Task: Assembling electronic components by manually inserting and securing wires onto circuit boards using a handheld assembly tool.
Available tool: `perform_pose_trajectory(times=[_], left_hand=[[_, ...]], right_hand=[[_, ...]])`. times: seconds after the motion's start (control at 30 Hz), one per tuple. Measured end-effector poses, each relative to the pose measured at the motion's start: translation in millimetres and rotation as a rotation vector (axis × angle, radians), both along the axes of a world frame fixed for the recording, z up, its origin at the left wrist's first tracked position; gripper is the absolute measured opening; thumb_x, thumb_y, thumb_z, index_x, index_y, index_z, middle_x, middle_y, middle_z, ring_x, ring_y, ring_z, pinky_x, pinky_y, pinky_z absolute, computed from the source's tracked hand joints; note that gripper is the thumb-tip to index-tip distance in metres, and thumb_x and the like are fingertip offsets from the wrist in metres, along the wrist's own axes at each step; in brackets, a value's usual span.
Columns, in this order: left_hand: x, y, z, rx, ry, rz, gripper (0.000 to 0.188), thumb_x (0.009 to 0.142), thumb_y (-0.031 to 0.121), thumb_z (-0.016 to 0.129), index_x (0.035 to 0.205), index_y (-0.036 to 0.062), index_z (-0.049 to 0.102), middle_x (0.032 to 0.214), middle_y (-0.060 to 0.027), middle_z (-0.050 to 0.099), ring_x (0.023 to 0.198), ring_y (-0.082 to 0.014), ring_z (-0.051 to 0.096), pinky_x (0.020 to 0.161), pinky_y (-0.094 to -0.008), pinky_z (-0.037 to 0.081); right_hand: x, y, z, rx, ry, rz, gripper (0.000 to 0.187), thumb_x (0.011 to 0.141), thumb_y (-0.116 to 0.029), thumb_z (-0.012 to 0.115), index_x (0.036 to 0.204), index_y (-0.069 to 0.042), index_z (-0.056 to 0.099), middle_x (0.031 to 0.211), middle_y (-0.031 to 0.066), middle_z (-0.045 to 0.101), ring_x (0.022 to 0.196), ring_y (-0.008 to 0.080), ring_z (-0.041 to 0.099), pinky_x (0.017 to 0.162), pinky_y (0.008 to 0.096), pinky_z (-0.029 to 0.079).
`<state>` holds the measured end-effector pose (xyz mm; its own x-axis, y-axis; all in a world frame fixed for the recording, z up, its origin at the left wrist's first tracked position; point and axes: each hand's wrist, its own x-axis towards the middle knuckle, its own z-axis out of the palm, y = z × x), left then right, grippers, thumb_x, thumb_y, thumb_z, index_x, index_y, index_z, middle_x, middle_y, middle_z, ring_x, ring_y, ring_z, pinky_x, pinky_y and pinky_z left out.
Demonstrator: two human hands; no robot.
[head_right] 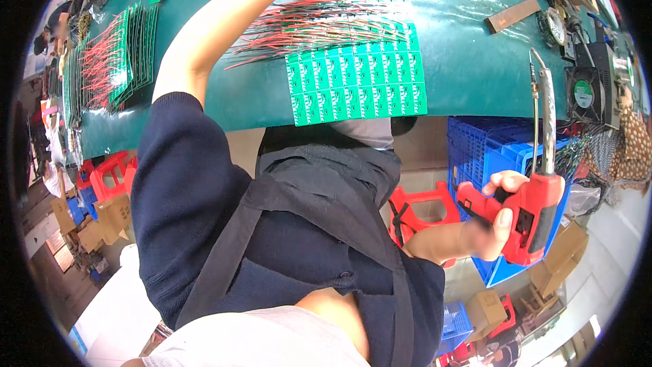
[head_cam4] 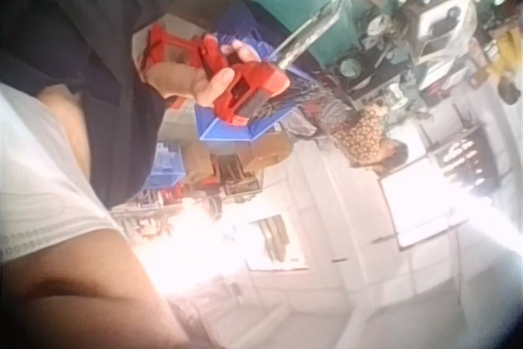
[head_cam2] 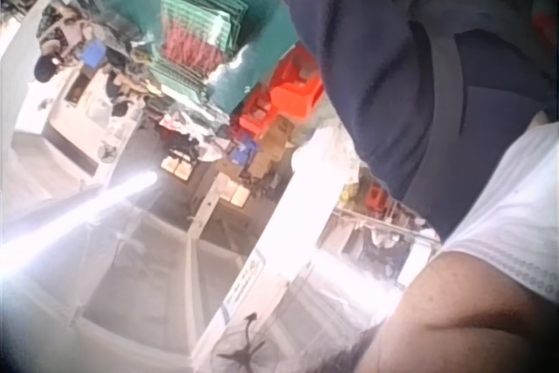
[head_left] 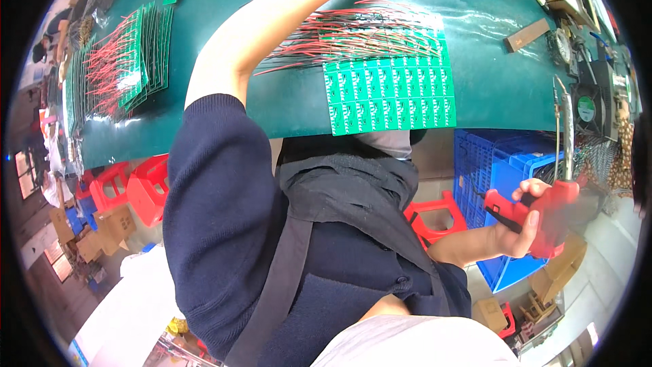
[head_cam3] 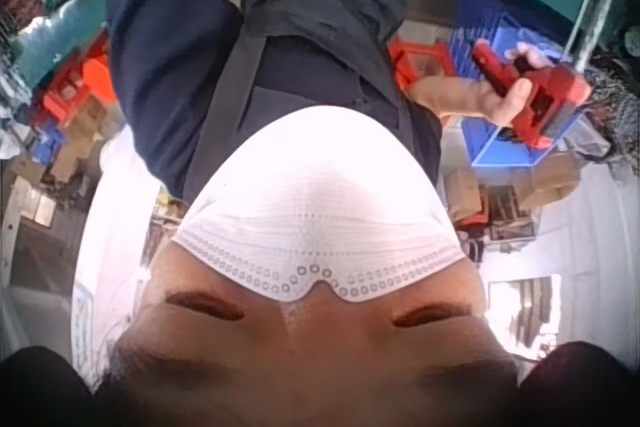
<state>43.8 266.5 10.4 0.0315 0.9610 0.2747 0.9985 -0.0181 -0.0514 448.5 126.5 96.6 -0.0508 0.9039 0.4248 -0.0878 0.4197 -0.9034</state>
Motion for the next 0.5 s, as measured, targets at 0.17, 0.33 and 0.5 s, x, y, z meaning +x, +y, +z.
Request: perform_pose_trajectory(times=[0.17,0.33,0.5], left_hand=[[-13.3,-2.2,-1.5,0.065,-0.001,-0.030,0.025,0.078,0.026,0.060,0.077,0.0013,0.064,0.080,-0.0178,0.064,0.073,-0.0308,0.066,0.060,-0.0410,0.054],[-9.8,-24.5,37.4,0.140,0.009,-0.085,0.025,0.077,0.025,0.060,0.083,0.0009,0.064,0.085,-0.0165,0.064,0.076,-0.0319,0.066,0.064,-0.0414,0.054],[-15.8,-87.5,108.3,-0.388,0.241,-0.044,0.027,0.074,0.028,0.063,0.093,0.0079,0.064,0.088,-0.0164,0.066,0.084,-0.0318,0.066,0.071,-0.0429,0.053]], right_hand=[[-15.8,-8.7,-9.5,-0.061,0.064,0.101,0.046,0.073,-0.021,0.056,0.104,0.011,0.045,0.090,0.0192,0.052,0.074,0.0238,0.053,0.057,0.0288,0.045],[-28.7,-17.5,-27.7,-0.091,0.130,0.256,0.045,0.075,-0.020,0.055,0.106,0.011,0.047,0.091,0.0192,0.053,0.078,0.0239,0.052,0.057,0.0282,0.043],[-39.6,-23.6,-34.5,-0.159,0.104,0.399,0.055,0.076,-0.020,0.055,0.118,0.012,0.040,0.090,0.0177,0.053,0.077,0.0231,0.053,0.058,0.0283,0.045]])
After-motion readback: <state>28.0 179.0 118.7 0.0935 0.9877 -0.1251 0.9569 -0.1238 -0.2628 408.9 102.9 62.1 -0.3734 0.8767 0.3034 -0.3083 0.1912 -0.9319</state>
